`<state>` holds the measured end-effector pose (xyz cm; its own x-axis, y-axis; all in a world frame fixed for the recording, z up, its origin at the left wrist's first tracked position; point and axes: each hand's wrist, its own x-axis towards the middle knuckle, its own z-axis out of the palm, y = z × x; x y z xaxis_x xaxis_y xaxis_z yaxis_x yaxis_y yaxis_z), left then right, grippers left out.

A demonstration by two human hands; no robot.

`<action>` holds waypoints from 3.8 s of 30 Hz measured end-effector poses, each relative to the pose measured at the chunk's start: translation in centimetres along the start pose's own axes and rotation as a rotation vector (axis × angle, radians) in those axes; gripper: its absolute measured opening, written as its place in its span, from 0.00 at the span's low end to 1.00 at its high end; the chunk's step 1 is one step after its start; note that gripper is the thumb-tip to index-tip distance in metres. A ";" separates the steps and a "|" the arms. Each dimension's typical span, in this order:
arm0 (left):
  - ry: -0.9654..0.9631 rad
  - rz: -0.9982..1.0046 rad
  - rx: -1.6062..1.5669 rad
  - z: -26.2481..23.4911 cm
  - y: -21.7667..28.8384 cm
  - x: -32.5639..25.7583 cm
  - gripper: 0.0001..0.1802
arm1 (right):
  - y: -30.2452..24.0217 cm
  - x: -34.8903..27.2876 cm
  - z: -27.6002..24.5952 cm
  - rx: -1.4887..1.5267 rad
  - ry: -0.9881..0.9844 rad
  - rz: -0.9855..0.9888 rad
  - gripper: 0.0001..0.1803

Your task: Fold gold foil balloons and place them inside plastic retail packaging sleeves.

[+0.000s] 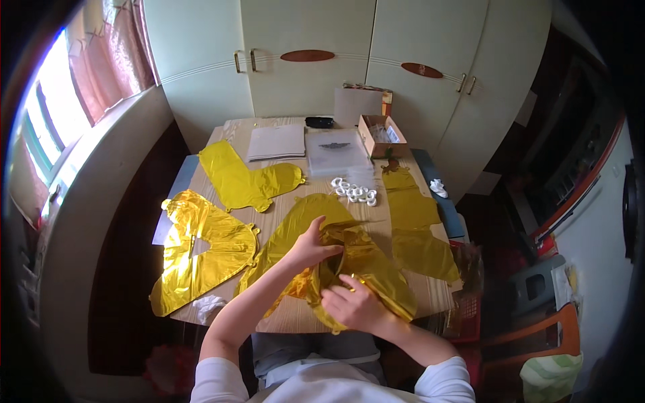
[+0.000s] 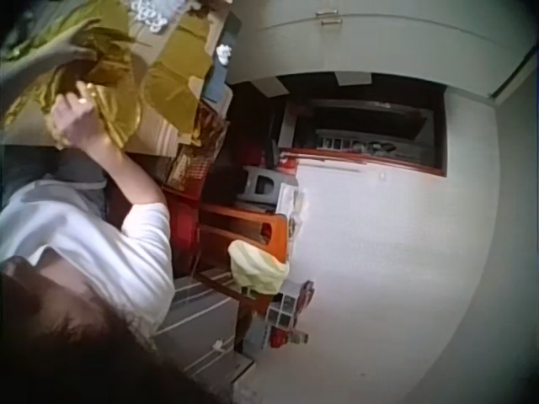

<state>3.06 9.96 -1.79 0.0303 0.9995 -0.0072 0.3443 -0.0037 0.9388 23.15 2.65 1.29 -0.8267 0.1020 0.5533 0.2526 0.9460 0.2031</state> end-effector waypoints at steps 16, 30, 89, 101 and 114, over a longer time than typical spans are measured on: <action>0.405 -0.005 0.828 -5.0 -6.6 7.1 0.24 | -1.4 -3.8 4.6 0.171 -0.460 0.345 0.34; 0.401 0.068 0.543 -4.5 -7.1 9.7 0.14 | 10.7 -1.1 9.2 0.297 -0.508 0.736 0.31; -0.022 0.079 0.941 -23.1 -10.0 5.3 0.26 | 15.3 18.8 26.0 0.291 -0.394 0.317 0.10; 0.198 0.064 0.780 -24.3 -12.7 7.6 0.13 | 16.0 21.6 24.5 0.448 -0.233 0.520 0.16; 0.374 -0.059 0.544 -25.2 -13.4 8.7 0.16 | 12.1 22.8 27.0 0.065 -0.312 0.230 0.20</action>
<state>-24.92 19.46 -5.77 -0.2974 0.9415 0.1586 0.7631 0.1345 0.6321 -6.21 24.76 -5.44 -0.8679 0.3927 0.3044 0.4248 0.9042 0.0449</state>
